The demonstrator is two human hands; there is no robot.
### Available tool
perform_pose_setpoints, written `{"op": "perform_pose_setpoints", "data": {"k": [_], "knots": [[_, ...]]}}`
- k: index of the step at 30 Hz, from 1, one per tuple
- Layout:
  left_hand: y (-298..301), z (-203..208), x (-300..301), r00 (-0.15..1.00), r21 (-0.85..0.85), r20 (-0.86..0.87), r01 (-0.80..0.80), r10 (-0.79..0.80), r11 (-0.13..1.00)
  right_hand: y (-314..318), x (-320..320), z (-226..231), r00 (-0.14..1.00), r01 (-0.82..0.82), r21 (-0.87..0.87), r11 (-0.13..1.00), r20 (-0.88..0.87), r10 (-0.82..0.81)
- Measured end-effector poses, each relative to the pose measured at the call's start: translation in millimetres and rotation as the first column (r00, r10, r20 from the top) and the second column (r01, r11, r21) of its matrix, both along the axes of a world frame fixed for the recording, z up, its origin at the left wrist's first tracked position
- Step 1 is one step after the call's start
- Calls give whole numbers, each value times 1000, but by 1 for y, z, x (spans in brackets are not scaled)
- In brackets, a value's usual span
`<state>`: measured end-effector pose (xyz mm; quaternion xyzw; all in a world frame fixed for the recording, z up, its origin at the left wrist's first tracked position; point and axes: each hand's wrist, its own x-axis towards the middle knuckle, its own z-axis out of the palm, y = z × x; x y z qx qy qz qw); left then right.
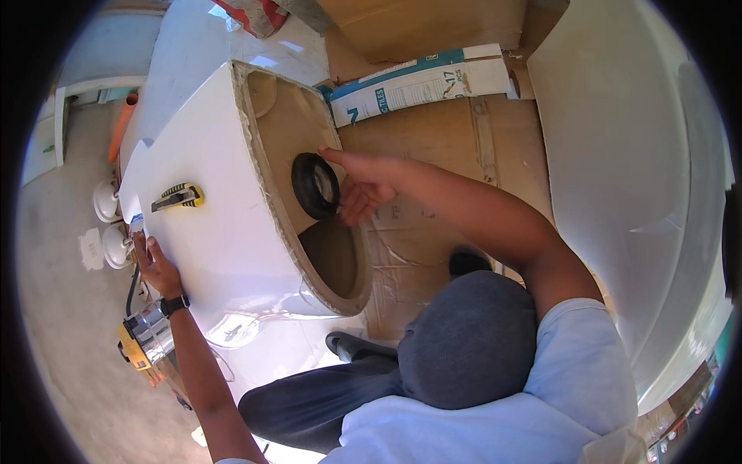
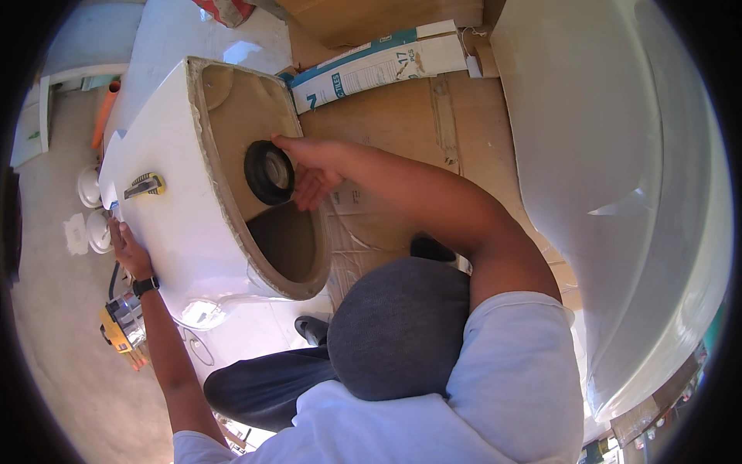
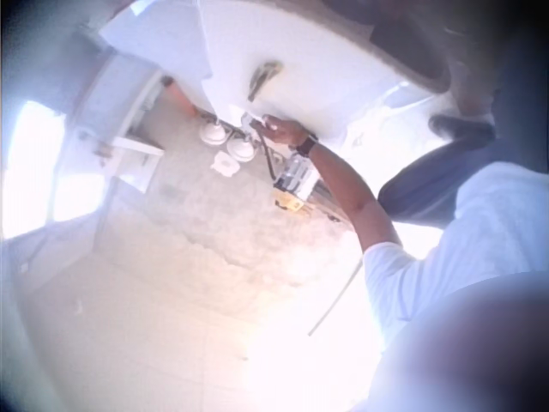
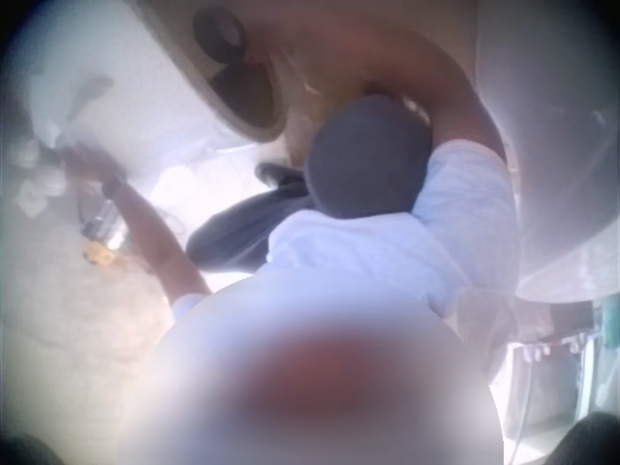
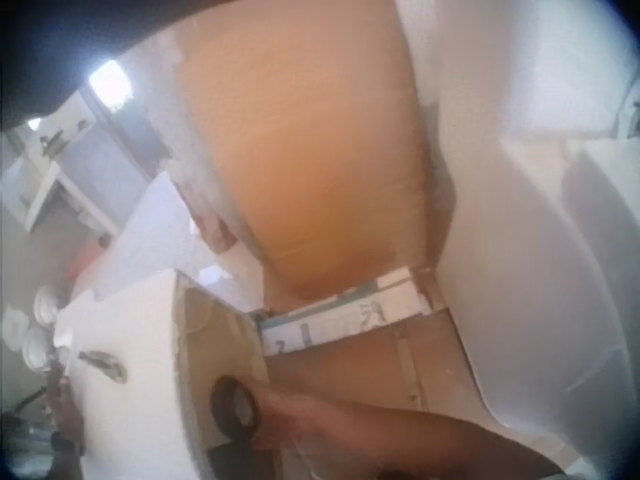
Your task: The person prepares a new toilet for installation by removing packaging, positioning the unit on cardboard, and installing a black wax ring into the outlet. The person uses a utility knife to cut away protective material and cardboard.
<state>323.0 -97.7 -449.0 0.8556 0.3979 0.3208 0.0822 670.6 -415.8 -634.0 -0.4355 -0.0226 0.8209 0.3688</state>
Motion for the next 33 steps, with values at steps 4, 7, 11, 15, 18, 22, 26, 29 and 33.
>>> {"op": "perform_pose_setpoints", "data": {"k": [4, 7, 11, 15, 18, 22, 26, 29, 33], "knots": [[-4, 1, 2, 1000, 18, -11, 4, -4, 1000, -22, 28, -16, 847, -189, 66, 980, 515, 128], [-9, 1, 4, 1000, 11, 4, 21, -21, 1000, -48, 7, -25, 504, -193, 451, 872, 808, -306], [-9, 1, 5, 1000, 19, 8, 10, -10, 1000, -57, -25, -29, 151, -505, 743, 439, 577, -803], [-7, 0, 2, 1000, 59, -15, 6, -5, 998, -42, -38, -29, 194, -508, 751, 422, 576, -794], [-8, 0, 2, 1000, 34, 25, 7, -8, 999, -38, -34, -28, 223, -505, 764, 401, 564, -795], [-12, 1, 3, 1000, 33, 21, 7, -7, 999, -36, -25, -26, 225, -570, 741, 355, 557, -800], [-14, 2, 5, 999, 47, 14, 30, -31, 998, -32, -20, -24, 233, -610, 721, 329, 560, -795], [-14, 3, 7, 999, 53, 0, 39, -39, 998, -29, -16, -23, 287, -599, 737, 314, 563, -775], [-14, 3, 7, 999, 55, -6, 38, -37, 998, -23, -8, -17, 408, -555, 755, 349, 612, -677]]}}
